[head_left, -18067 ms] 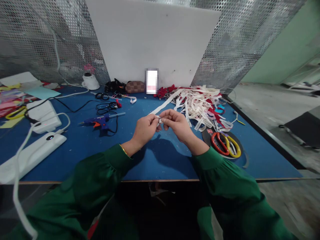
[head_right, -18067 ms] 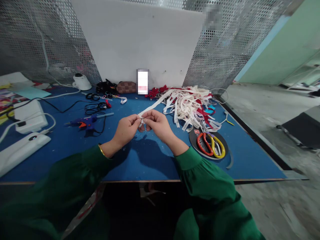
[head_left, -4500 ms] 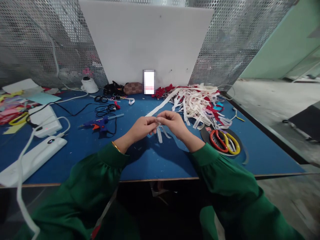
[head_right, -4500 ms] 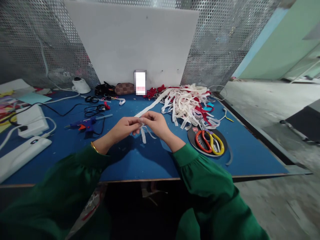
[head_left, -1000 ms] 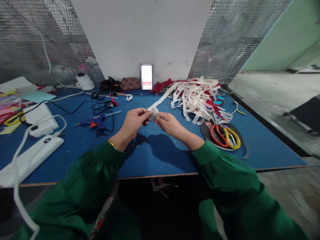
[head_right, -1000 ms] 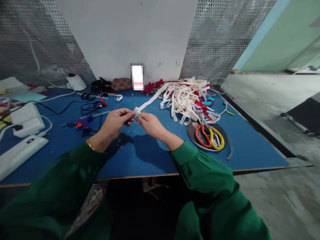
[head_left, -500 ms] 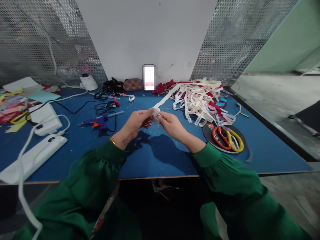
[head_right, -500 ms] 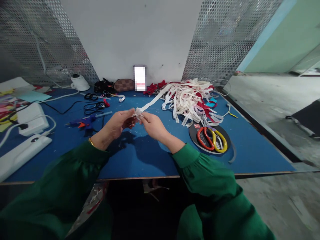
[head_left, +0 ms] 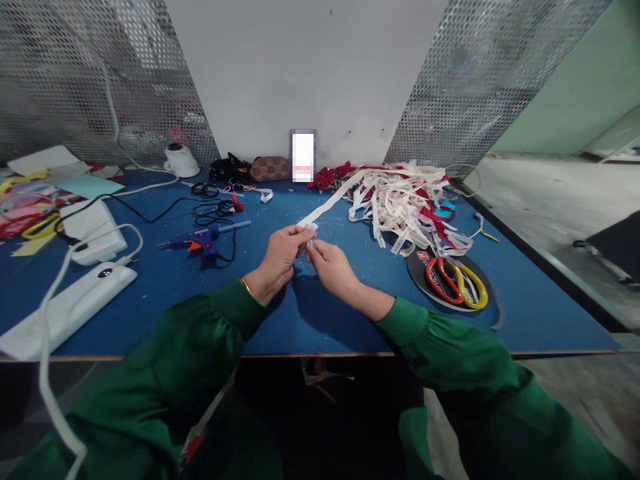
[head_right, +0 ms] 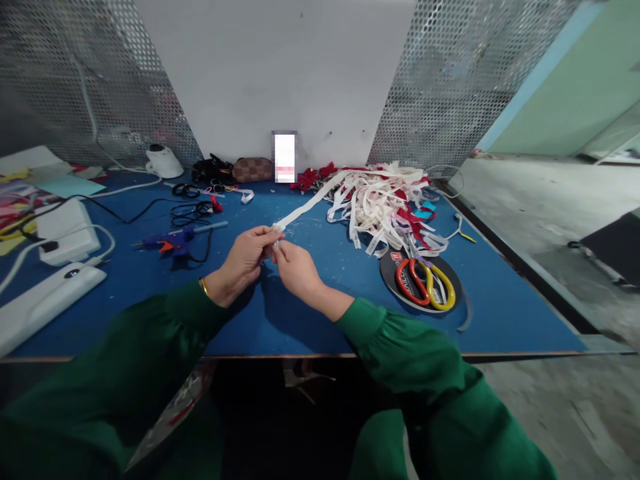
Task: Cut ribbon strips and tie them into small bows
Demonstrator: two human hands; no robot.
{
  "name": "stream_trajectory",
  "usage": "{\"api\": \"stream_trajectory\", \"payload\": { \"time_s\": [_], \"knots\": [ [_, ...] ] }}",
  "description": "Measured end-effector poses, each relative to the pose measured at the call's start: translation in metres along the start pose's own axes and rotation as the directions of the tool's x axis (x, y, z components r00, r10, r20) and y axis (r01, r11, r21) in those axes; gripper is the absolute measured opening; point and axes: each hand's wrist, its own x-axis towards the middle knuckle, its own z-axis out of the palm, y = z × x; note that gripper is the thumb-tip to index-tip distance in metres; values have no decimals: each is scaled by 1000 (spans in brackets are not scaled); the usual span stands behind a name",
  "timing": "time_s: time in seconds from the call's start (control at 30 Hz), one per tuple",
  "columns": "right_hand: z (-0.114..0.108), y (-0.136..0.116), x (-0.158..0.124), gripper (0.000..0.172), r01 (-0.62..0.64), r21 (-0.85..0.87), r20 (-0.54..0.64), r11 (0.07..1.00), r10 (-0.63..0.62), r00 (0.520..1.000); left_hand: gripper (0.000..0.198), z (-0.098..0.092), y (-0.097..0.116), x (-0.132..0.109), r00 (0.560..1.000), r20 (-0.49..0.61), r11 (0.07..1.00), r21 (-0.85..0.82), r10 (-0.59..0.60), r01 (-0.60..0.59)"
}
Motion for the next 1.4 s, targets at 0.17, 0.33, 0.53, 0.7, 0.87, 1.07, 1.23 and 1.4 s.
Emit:
{"api": "stream_trajectory", "payload": {
  "time_s": [0.17,0.33,0.53,0.7,0.87,1.07,1.23,1.4],
  "knots": [
    [-1,4,2,32,16,-35,6,999,-16,1000,27,-2,-2,3,999,35,1000,-9,-24,24],
    [-19,3,7,30,82,-146,45,986,-77,996,34,-8,6,3,996,70,998,36,53,-56],
    [-28,6,13,36,-35,115,60,993,28,998,36,-12,12,1,994,106,993,114,31,-43],
    [-28,4,14,38,-72,280,-6,957,77,997,49,-11,14,1,991,87,986,-120,-105,115],
    [-32,3,14,35,-17,211,-81,977,35,996,43,-10,10,-1,993,79,995,-29,-89,92],
    [-32,4,14,33,-12,104,-36,994,15,999,39,-7,3,0,998,41,996,60,57,-59],
    [-31,-2,15,22,-216,559,110,801,187,976,36,-3,6,-4,983,157,993,48,97,-106],
    [-27,-2,16,29,-210,793,161,572,136,978,31,-2,7,-8,957,287,982,-164,-47,98]
  ]
}}
